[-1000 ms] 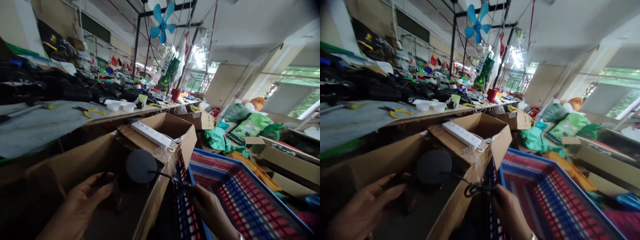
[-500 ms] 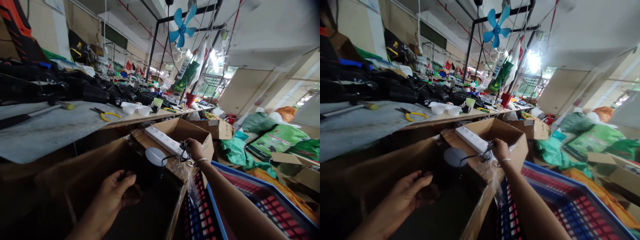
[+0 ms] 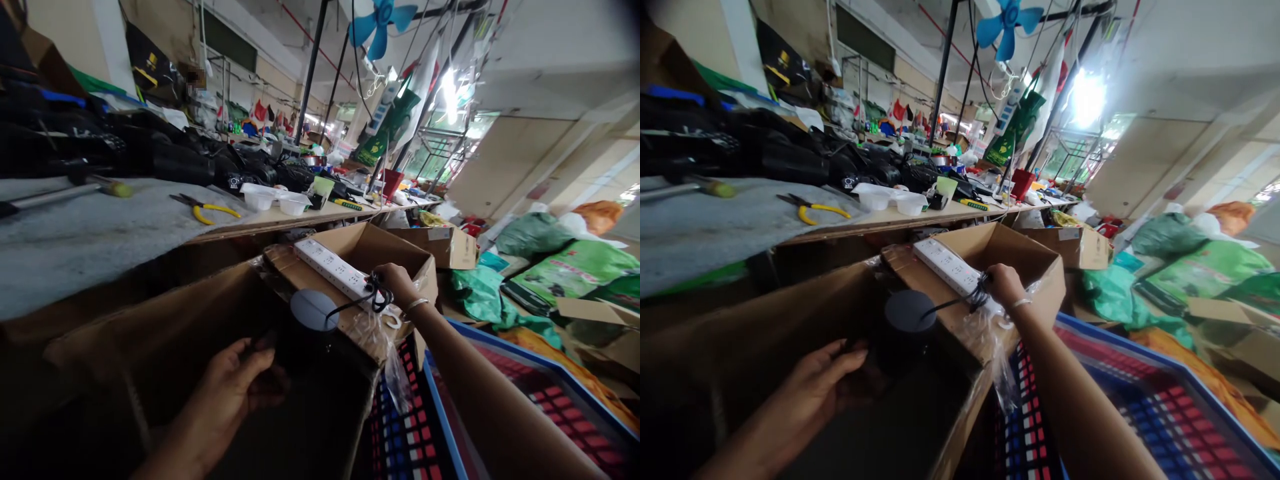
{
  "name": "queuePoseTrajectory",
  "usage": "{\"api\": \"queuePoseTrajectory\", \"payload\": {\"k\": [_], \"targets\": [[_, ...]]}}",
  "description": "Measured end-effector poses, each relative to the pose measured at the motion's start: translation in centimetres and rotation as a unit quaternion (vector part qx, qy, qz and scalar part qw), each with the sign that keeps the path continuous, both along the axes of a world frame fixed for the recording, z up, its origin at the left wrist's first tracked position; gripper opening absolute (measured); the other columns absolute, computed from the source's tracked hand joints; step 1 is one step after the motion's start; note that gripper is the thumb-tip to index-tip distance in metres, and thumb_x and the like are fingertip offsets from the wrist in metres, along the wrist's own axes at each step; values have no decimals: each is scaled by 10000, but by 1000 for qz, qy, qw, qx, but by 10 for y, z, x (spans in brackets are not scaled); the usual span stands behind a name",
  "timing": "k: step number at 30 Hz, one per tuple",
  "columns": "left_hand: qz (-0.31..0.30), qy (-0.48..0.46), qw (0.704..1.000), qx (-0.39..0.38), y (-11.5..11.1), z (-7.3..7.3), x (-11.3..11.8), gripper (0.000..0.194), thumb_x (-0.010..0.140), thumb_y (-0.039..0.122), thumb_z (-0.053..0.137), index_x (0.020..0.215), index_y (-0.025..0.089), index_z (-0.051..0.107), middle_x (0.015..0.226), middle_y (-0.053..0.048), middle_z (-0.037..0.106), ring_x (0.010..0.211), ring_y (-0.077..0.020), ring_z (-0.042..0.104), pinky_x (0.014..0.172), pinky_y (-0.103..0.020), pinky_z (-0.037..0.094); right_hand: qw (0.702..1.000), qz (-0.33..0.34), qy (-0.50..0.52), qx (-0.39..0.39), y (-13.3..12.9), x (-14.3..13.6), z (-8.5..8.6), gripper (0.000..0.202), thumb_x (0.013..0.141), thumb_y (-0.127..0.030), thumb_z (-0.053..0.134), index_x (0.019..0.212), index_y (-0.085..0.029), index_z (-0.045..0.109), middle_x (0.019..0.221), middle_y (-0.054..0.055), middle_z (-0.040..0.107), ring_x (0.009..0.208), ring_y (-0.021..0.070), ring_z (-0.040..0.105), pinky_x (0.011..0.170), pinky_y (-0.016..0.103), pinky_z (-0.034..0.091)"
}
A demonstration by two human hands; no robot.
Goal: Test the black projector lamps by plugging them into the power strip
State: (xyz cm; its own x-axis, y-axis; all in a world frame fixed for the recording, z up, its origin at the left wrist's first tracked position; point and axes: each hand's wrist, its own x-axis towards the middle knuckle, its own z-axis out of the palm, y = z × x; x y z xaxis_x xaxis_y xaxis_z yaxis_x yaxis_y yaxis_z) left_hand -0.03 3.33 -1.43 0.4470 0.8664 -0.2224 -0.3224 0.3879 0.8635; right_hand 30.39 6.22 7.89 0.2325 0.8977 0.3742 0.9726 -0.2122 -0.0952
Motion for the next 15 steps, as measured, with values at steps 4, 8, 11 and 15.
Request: {"api": "queuePoseTrajectory", "payload": {"k": [4,8,11,15], "targets": [[1,-21,1000,-6,-3,8,4,386,573,294,724,836,150,481,641,-45,662,594,-197,639,549,-292,535,998,-37,26,37,-7,-6,-17,204,765,-139,517,874,-120,688,836,124,683,857,249,634,673,258,418],[15,-44,999,5,-4,16,8,339,549,267,697,773,146,474,603,-51,664,563,-190,638,541,-283,539,995,-60,43,70,-8,-11,-27,243,738,-128,531,935,-102,672,907,142,677,894,260,623,717,273,422],[21,-44,999,21,-3,16,7,287,597,264,667,779,146,478,606,-51,668,562,-183,643,529,-260,531,992,-61,52,92,-5,-10,-30,242,732,-179,543,922,-102,671,871,136,677,851,253,621,693,274,419],[48,-53,997,41,-3,14,5,268,635,270,647,805,159,471,604,-40,666,568,-190,648,504,-248,521,990,-55,55,114,-4,-7,-32,224,725,-217,551,879,-113,676,822,120,674,794,232,610,643,262,394]]}}
